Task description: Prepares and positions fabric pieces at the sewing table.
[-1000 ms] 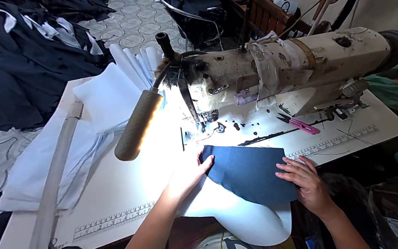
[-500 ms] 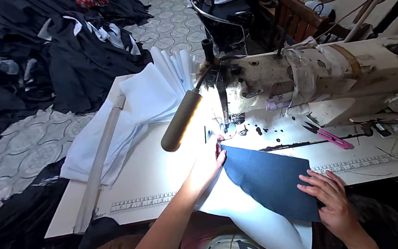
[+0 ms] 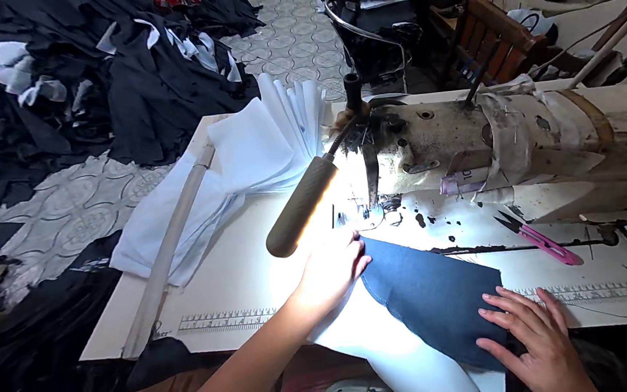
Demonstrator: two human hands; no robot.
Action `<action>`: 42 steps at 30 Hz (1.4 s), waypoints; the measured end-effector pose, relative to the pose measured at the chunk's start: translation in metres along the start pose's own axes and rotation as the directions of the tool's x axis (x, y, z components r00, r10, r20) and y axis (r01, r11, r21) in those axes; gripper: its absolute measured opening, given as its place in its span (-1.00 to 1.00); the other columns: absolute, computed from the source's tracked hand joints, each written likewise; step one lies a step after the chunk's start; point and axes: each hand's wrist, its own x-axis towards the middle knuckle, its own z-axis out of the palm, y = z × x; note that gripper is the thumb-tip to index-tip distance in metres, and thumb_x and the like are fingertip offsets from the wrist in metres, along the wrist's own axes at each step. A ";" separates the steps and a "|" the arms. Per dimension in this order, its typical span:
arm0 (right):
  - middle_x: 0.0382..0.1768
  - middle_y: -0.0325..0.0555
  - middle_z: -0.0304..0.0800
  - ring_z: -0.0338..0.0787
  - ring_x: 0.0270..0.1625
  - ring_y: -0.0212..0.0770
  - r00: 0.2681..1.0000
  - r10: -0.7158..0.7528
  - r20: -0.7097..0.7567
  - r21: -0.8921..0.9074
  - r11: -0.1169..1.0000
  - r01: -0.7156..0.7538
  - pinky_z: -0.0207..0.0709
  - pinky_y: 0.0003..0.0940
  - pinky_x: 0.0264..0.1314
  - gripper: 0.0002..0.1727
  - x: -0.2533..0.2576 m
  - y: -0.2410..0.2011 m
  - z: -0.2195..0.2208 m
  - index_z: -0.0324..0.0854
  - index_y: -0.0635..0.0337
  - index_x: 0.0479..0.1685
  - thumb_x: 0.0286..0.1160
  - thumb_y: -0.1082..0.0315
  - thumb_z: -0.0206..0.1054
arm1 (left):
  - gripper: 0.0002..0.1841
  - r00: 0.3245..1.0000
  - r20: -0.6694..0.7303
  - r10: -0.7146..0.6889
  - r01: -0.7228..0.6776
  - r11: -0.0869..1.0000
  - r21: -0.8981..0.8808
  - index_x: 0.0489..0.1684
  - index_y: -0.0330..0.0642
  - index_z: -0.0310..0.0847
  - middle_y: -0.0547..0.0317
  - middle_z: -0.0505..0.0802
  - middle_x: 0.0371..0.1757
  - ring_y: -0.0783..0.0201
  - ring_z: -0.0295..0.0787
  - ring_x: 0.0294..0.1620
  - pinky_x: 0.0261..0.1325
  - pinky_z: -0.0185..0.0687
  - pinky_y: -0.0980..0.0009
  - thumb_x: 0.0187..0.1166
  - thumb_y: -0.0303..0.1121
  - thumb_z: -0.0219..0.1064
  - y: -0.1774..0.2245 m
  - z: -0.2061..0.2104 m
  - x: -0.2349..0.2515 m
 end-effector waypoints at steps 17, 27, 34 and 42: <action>0.24 -0.16 0.89 0.67 0.53 0.07 0.996 -0.020 0.085 -0.042 0.999 0.024 -0.02 0.49 0.64 -0.35 0.050 0.047 -0.008 0.87 -0.07 0.01 0.56 -0.37 0.09 | -0.46 0.996 0.093 -0.016 0.023 0.997 -0.079 0.27 -0.29 0.68 -0.09 0.76 0.42 -0.11 0.63 0.51 0.54 0.32 -0.18 0.60 0.02 0.24 -0.012 0.001 0.020; 0.25 -0.15 0.87 0.69 0.49 -0.03 1.000 -0.013 -0.001 -0.077 0.997 0.013 0.06 0.30 0.69 -0.48 0.036 0.040 -0.011 0.84 -0.16 0.07 0.66 -0.27 0.11 | -0.27 0.937 0.331 0.109 -0.081 0.992 -0.096 -0.21 -0.36 0.75 -0.27 0.77 -0.04 -0.27 0.68 0.22 0.53 0.09 -0.39 0.55 0.31 0.13 -0.028 -0.022 0.052; 0.10 -0.21 0.91 0.74 0.40 -0.16 0.998 0.019 -0.062 -0.027 0.999 -0.021 0.09 0.13 0.72 -0.61 0.017 0.037 -0.016 0.88 -0.22 -0.16 0.67 -0.16 0.20 | -0.20 0.878 0.113 0.466 -0.453 0.883 -0.125 -0.55 -0.10 0.69 0.07 0.77 -0.41 0.00 0.81 -0.16 0.44 0.43 -0.21 0.63 0.42 -0.19 0.009 -0.012 0.007; 0.09 -0.22 0.89 0.71 0.39 -0.21 0.996 -0.034 -0.087 -0.058 0.998 0.029 0.07 0.02 0.73 -0.65 0.015 0.035 -0.012 0.86 -0.24 -0.13 0.71 -0.10 0.17 | -0.23 0.994 0.021 0.109 -0.108 0.993 -0.035 0.20 -0.15 0.82 -0.05 0.88 0.26 -0.10 0.85 0.21 0.28 0.59 -0.17 0.66 0.30 -0.14 0.045 0.013 -0.023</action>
